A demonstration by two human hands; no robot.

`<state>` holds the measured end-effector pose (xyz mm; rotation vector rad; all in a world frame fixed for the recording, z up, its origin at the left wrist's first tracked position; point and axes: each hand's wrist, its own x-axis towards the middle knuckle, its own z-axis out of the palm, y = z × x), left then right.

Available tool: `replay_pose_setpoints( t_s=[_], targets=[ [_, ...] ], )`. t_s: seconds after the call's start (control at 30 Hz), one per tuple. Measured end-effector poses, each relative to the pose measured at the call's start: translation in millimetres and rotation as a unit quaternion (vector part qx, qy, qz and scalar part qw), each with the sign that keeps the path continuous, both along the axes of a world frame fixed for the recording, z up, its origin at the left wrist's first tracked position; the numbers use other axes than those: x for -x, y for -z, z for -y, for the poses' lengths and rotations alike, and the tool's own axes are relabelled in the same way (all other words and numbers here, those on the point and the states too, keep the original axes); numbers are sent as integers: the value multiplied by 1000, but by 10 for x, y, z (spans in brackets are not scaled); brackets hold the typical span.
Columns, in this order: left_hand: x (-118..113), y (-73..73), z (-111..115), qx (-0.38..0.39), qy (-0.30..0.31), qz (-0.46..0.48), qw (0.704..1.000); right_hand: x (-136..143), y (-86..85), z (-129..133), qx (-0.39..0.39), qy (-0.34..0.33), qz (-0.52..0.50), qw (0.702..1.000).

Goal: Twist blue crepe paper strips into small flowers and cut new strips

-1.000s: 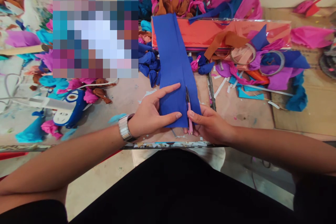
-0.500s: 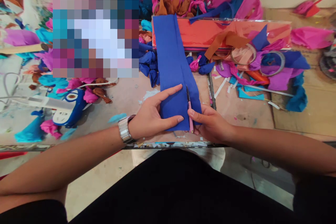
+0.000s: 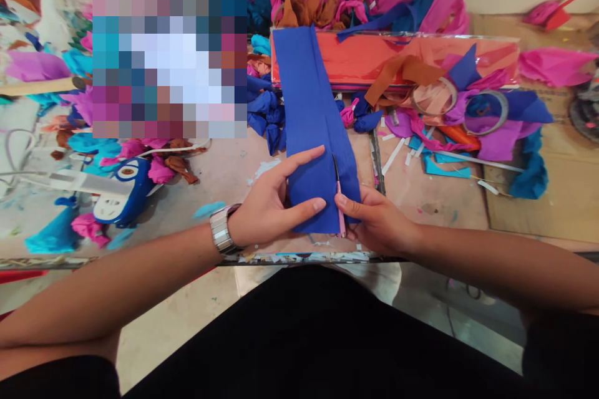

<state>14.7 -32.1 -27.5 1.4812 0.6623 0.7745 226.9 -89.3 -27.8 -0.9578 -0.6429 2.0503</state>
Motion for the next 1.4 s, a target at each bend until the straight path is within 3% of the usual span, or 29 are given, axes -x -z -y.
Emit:
replay_pose_setpoints(
  t_s=[0.43,1.13,1.4],
  targets=[
    [-16,74,-82,63,-100,-1,993,9,11,60,12,-44,-7,999],
    [-14,74,-86,63,-64,37,995,23,-9,30,36,24,-7,999],
    [-20,60,-76,85,-58,40,994,-3,-29,23,71,-26,-47,996]
  ],
)
